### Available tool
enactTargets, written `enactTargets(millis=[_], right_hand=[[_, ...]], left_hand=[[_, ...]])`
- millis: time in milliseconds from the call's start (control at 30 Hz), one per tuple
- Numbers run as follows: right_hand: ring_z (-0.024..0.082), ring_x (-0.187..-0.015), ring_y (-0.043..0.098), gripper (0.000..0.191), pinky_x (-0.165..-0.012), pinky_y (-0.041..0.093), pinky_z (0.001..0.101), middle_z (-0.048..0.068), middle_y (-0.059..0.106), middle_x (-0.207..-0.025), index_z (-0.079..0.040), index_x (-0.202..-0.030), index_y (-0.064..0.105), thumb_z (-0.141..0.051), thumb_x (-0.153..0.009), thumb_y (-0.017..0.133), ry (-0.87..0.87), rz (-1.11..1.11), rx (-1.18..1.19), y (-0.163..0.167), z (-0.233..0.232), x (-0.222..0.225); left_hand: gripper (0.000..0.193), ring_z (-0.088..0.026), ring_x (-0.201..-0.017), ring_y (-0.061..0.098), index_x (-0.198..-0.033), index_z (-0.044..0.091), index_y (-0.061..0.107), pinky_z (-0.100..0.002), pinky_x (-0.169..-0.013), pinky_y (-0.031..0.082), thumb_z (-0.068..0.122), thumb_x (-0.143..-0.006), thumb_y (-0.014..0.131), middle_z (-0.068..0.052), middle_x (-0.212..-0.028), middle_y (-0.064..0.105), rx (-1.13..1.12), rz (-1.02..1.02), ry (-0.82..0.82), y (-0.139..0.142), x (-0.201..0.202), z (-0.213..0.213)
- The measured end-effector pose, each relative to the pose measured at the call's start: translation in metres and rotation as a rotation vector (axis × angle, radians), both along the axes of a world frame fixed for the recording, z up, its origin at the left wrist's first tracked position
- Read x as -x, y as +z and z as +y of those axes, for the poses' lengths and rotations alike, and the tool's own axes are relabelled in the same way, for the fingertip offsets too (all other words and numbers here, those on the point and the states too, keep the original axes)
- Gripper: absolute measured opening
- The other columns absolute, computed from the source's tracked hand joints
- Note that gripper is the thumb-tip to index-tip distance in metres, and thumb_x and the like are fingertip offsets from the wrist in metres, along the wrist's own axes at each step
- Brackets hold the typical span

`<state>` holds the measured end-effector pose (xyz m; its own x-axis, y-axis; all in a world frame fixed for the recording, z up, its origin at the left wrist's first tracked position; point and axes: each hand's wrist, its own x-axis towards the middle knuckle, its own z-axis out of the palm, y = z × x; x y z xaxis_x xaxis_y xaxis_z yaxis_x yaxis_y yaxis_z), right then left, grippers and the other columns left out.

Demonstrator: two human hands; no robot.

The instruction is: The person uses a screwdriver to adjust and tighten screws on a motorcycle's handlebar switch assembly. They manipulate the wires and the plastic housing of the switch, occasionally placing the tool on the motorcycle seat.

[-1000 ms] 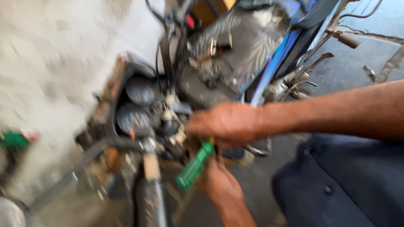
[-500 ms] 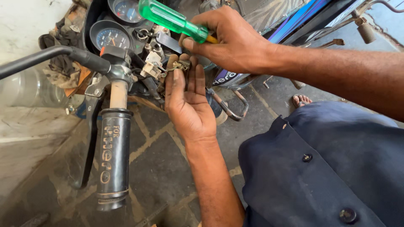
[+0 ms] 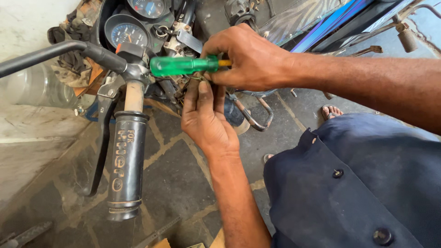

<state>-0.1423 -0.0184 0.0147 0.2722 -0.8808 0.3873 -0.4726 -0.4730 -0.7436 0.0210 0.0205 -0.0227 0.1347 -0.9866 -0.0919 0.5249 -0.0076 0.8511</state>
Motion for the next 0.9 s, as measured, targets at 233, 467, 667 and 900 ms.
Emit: enactTargets(millis=[233,467,667,900], right_hand=[[0.038,-0.079,0.07,0.03,-0.068,0.055,0.0465,0.018,0.071,-0.087,-0.002,-0.099,0.073,-0.022,-0.076,0.077,0.092,0.011,0.041,0.003,-0.006,-0.006],[0.033,-0.087,0.07,0.034,-0.074,0.053,0.0443,0.014,0.073,-0.09,-0.003,-0.1,0.074,-0.029,-0.079,0.081,0.14,-0.139,-0.119,0.001,0.009,-0.006],[0.016,-0.084,0.072,0.033,-0.076,0.056,0.0357,0.008,0.078,-0.091,-0.005,-0.107,0.075,-0.023,-0.08,0.08,0.186,-0.338,-0.345,-0.002,0.011,0.0],[0.017,-0.08,0.071,0.029,-0.071,0.054,0.0373,0.008,0.076,-0.086,-0.004,-0.106,0.075,-0.024,-0.084,0.077,0.145,-0.327,-0.384,-0.002,0.013,0.006]], left_hand=[[0.042,-0.021,-0.107,0.068,-0.131,-0.005,0.062,-0.037,-0.091,0.059,0.013,-0.094,0.069,-0.012,-0.124,0.068,-0.024,-0.051,-0.035,0.001,-0.011,0.0],[0.037,-0.02,-0.102,0.068,-0.129,0.001,0.062,-0.032,-0.086,0.057,0.007,-0.093,0.066,-0.012,-0.119,0.069,-0.096,0.017,-0.08,-0.013,-0.017,-0.005],[0.028,-0.02,-0.1,0.068,-0.123,-0.004,0.064,-0.032,-0.088,0.059,0.01,-0.098,0.064,-0.012,-0.113,0.071,-0.124,0.015,-0.075,-0.014,-0.02,0.001],[0.033,-0.023,-0.101,0.07,-0.123,-0.011,0.065,-0.036,-0.091,0.06,0.005,-0.094,0.061,-0.017,-0.116,0.071,-0.141,-0.151,0.009,0.016,-0.001,0.009]])
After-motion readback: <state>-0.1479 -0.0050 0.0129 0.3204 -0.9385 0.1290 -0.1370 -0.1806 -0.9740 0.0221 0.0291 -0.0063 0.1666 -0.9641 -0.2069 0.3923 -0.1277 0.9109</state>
